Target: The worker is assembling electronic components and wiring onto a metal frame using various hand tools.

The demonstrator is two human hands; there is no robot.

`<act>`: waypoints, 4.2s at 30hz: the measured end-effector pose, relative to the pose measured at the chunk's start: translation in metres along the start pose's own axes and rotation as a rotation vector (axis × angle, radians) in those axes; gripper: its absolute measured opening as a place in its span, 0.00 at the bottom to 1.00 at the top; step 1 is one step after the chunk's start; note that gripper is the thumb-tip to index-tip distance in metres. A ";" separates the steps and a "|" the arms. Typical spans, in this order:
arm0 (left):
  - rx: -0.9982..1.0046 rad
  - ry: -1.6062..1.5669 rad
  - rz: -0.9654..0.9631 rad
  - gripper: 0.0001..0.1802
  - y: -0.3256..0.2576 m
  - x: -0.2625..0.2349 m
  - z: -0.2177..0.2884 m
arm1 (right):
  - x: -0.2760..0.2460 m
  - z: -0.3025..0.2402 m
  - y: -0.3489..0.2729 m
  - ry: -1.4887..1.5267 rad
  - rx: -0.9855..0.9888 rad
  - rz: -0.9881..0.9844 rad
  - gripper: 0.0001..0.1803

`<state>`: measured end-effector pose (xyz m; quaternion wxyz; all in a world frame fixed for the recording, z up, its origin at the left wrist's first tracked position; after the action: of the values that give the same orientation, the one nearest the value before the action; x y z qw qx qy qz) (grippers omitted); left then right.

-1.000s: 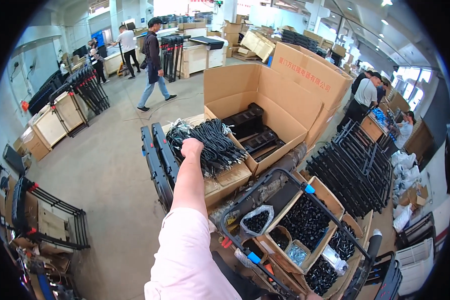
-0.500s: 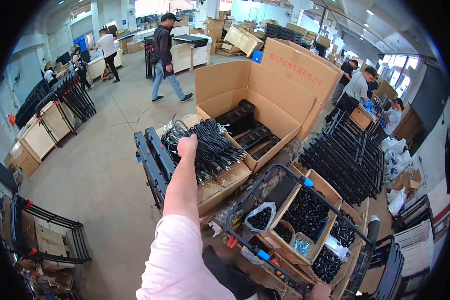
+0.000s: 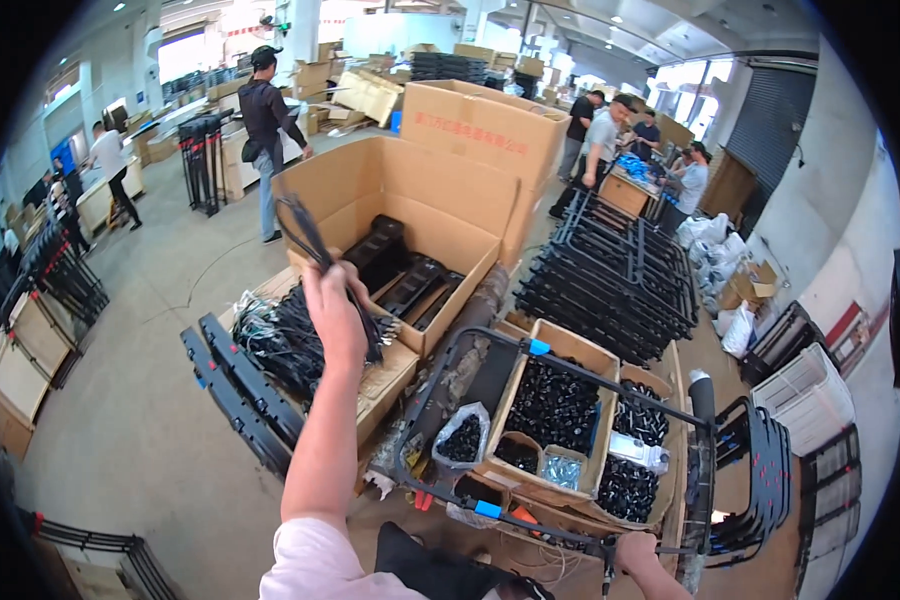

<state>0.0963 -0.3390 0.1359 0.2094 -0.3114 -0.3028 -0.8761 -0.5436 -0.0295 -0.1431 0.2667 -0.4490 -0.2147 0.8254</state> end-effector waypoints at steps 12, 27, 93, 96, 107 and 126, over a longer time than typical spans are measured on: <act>-0.909 0.242 -0.679 0.13 -0.351 0.033 -0.150 | -0.007 -0.008 -0.014 0.060 0.068 0.209 0.10; -1.437 -0.014 -0.826 0.15 -0.449 -0.006 -0.200 | -0.054 -0.012 -0.019 0.245 0.025 0.638 0.08; -1.806 -0.151 -0.803 0.17 -0.503 0.012 -0.151 | -0.147 0.074 0.092 3.072 0.234 0.575 0.15; -1.319 0.241 -1.192 0.17 -0.501 0.002 -0.152 | -0.182 0.065 0.037 2.821 0.025 0.591 0.14; 0.088 0.676 -0.847 0.14 -0.328 0.123 0.007 | -0.161 -0.013 -0.113 2.778 -0.641 0.295 0.15; -0.995 -0.257 -0.456 0.16 -0.482 0.103 -0.085 | -0.093 -0.056 -0.152 2.741 -1.085 0.012 0.15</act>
<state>-0.2808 -0.0624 -0.0412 -0.1958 -0.4034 0.0642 -0.8915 -0.4161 0.0348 -0.0225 0.0564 -0.9058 -0.0746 -0.4134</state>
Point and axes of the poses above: each hand's wrist, its own y-axis towards the middle knuckle, its own x-axis out of the palm, z = x × y, the point moved 10 cm from there along y, towards the middle knuckle, and after that the axes turned 5 degrees about -y, right-handed, at the moved point
